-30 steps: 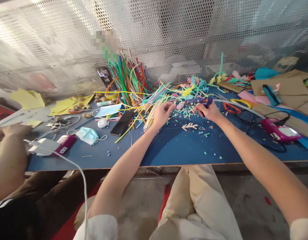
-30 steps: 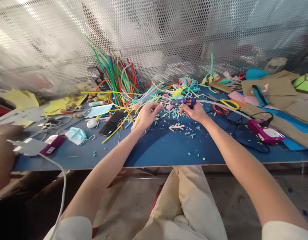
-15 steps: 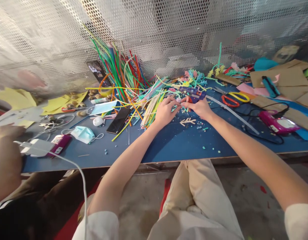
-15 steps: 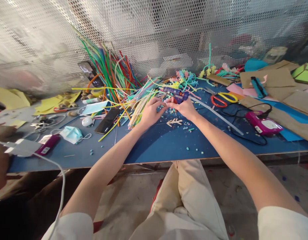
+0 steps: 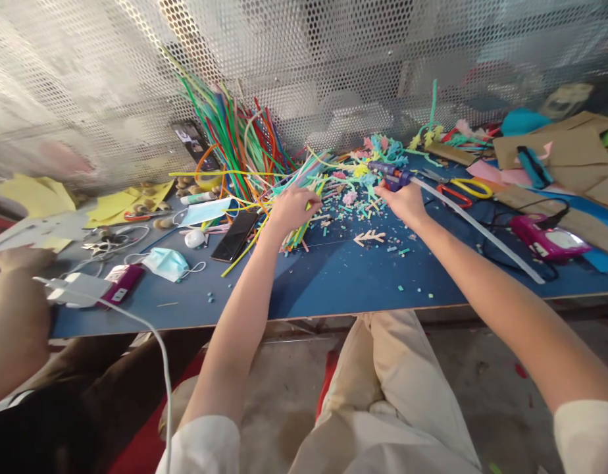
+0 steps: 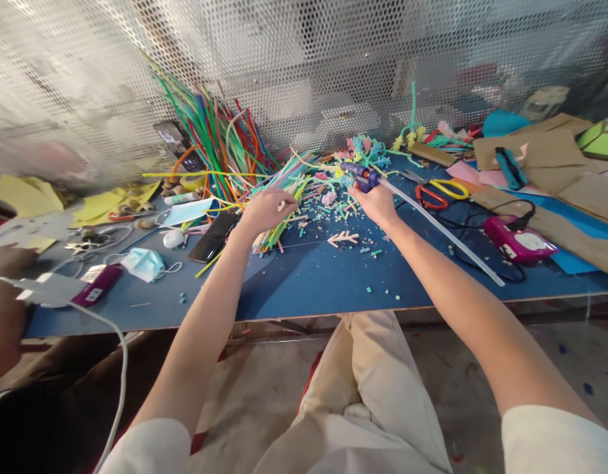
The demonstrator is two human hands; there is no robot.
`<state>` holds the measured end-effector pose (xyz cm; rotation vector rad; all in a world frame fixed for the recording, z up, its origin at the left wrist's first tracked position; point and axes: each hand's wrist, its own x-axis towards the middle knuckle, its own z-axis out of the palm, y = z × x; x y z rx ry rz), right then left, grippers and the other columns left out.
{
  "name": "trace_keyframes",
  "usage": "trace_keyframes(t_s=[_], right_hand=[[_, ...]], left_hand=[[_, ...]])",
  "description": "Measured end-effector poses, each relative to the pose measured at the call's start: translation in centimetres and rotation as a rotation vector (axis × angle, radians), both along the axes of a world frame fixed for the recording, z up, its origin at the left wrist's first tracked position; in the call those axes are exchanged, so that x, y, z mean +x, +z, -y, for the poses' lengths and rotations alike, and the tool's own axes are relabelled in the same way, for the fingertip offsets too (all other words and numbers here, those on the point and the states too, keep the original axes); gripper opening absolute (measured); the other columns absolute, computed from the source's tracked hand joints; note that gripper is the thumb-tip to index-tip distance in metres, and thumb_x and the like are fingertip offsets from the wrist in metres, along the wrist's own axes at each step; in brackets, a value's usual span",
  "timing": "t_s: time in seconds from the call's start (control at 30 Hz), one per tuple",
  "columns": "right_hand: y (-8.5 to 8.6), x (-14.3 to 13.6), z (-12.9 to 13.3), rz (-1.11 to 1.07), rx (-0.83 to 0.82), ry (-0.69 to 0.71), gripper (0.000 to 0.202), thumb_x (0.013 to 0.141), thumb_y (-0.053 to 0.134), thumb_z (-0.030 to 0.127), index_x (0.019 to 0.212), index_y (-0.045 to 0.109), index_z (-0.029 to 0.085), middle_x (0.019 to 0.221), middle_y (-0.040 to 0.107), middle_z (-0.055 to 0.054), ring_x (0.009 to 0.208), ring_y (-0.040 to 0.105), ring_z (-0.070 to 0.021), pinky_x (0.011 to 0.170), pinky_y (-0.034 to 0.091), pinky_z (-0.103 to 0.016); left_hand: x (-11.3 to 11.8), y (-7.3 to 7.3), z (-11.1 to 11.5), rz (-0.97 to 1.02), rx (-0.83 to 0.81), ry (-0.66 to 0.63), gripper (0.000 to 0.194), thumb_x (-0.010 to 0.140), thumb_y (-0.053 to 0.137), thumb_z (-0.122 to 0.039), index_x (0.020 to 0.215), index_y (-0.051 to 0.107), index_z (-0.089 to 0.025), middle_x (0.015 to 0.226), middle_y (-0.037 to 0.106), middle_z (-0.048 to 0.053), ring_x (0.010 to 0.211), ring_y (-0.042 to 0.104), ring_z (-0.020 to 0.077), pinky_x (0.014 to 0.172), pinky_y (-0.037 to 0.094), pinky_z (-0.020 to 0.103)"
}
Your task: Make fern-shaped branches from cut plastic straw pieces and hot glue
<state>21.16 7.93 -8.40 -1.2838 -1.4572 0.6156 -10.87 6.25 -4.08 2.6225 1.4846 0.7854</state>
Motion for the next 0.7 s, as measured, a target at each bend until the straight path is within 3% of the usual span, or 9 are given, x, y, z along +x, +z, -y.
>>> trace_keyframes(t_s=[0.1,0.33,0.47,0.6,0.7], right_hand=[[0.3,0.4,0.1,-0.001,-0.025,-0.037,0.034,0.082,0.078,0.057,0.09,0.068,0.025,0.079,0.071,-0.005,0.083,0.074,-0.0299,0.087,0.062,-0.047],[1.2,0.4,1.3,0.1,0.037,-0.051,0.045,0.089,0.07,0.072,0.093,0.074,0.027,0.069,0.065,-0.006,0.092,0.075,-0.0334,0.09,0.062,-0.046],[1.1,0.5,1.4,0.207,-0.007,-0.083,0.039,0.089,0.071,0.065,0.089,0.074,0.027,0.081,0.072,-0.01,0.099,0.076,-0.0358,0.096,0.061,-0.049],[1.0,0.6,1.2,0.284,-0.022,-0.077,0.035,0.092,0.068,0.061,0.088,0.071,0.026,0.091,0.076,-0.012,0.104,0.075,-0.0372,0.104,0.059,-0.052],[1.0,0.7,1.1,0.261,0.001,-0.06,0.035,0.093,0.068,0.062,0.089,0.07,0.027,0.091,0.076,-0.011,0.104,0.074,-0.0363,0.104,0.059,-0.051]], left_hand=[[-0.2,-0.7,-0.2,-0.066,-0.039,-0.014,0.012,0.092,0.078,-0.034,0.089,0.084,-0.025,0.097,0.079,0.01,0.103,0.071,0.0301,0.103,0.053,0.044],[-0.5,-1.2,-0.6,-0.144,-0.052,-0.026,0.007,0.087,0.078,-0.029,0.09,0.084,-0.026,0.098,0.08,0.008,0.102,0.072,0.0295,0.104,0.051,0.042],[-0.9,-1.3,-1.0,-0.202,-0.141,-0.083,0.012,0.088,0.074,-0.027,0.093,0.085,-0.027,0.096,0.081,0.005,0.093,0.073,0.0251,0.094,0.052,0.035],[-0.4,-1.8,-1.1,-0.195,-0.269,-0.126,0.011,0.09,0.078,-0.038,0.093,0.083,-0.028,0.087,0.079,0.003,0.079,0.07,0.0218,0.081,0.051,0.031],[0.1,-2.0,-0.8,-0.154,-0.239,-0.169,0.008,0.094,0.075,-0.032,0.093,0.08,-0.027,0.094,0.079,0.005,0.084,0.071,0.0219,0.083,0.051,0.03]])
